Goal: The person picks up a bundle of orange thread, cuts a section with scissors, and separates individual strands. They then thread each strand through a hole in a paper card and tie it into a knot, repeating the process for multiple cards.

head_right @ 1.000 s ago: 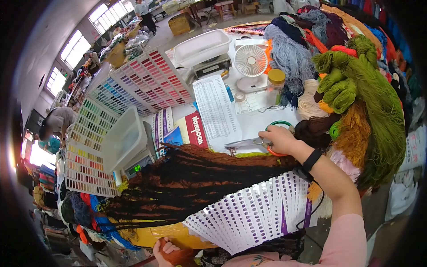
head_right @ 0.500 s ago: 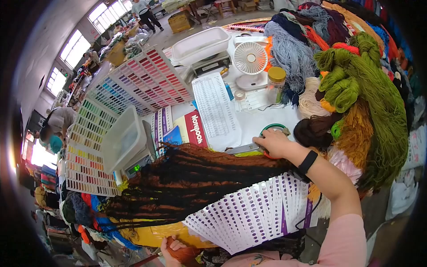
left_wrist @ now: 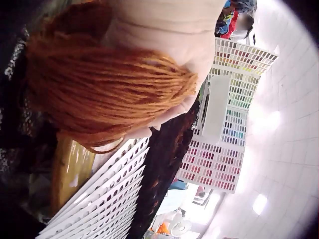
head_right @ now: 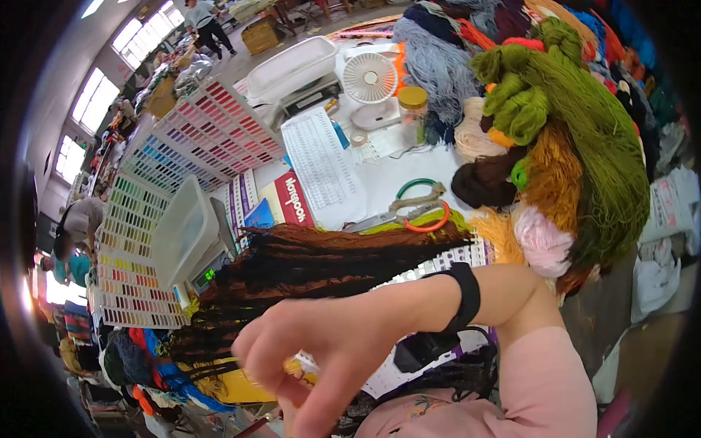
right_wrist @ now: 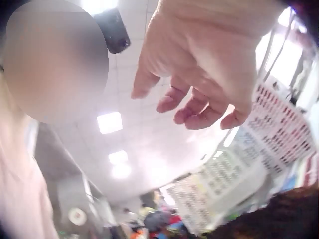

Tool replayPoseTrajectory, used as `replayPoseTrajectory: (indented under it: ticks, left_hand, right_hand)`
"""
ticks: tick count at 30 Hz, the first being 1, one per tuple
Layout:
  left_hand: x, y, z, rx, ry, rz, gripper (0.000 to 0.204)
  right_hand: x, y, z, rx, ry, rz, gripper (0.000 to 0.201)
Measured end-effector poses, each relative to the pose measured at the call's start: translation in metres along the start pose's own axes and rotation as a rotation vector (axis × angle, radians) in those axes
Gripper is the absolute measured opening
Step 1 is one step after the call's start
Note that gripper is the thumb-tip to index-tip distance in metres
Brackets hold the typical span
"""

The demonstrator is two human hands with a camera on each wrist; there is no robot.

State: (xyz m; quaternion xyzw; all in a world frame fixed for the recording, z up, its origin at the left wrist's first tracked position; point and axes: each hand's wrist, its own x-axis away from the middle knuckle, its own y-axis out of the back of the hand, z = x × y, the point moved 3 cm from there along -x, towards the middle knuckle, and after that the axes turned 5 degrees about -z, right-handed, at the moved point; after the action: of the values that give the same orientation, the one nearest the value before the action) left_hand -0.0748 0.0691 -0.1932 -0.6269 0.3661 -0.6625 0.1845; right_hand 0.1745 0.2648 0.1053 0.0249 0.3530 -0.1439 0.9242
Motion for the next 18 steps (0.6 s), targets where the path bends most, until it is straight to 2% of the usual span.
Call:
replayPoseTrajectory:
  ticks: [1, 3, 6, 18]
  left_hand:
    - [-0.004, -0.003, -0.001, 0.005, 0.007, 0.020, 0.032]
    - [-0.005, -0.006, -0.001, 0.002, 0.018, 0.029, 0.032]
    - [-0.007, -0.011, 0.000, -0.011, 0.021, 0.024, 0.032]
    - [-0.006, -0.019, 0.006, -0.030, 0.031, 0.016, 0.033]
  right_hand:
    - [-0.006, -0.010, 0.003, -0.104, 0.038, 0.011, 0.028]
    - [-0.023, -0.019, 0.010, -0.180, 0.212, 0.035, 0.041]
    - [-0.032, -0.026, 0.010, -0.220, 0.298, 0.037, 0.042]
    - [-0.032, -0.031, 0.006, -0.251, 0.339, 0.011, 0.048]
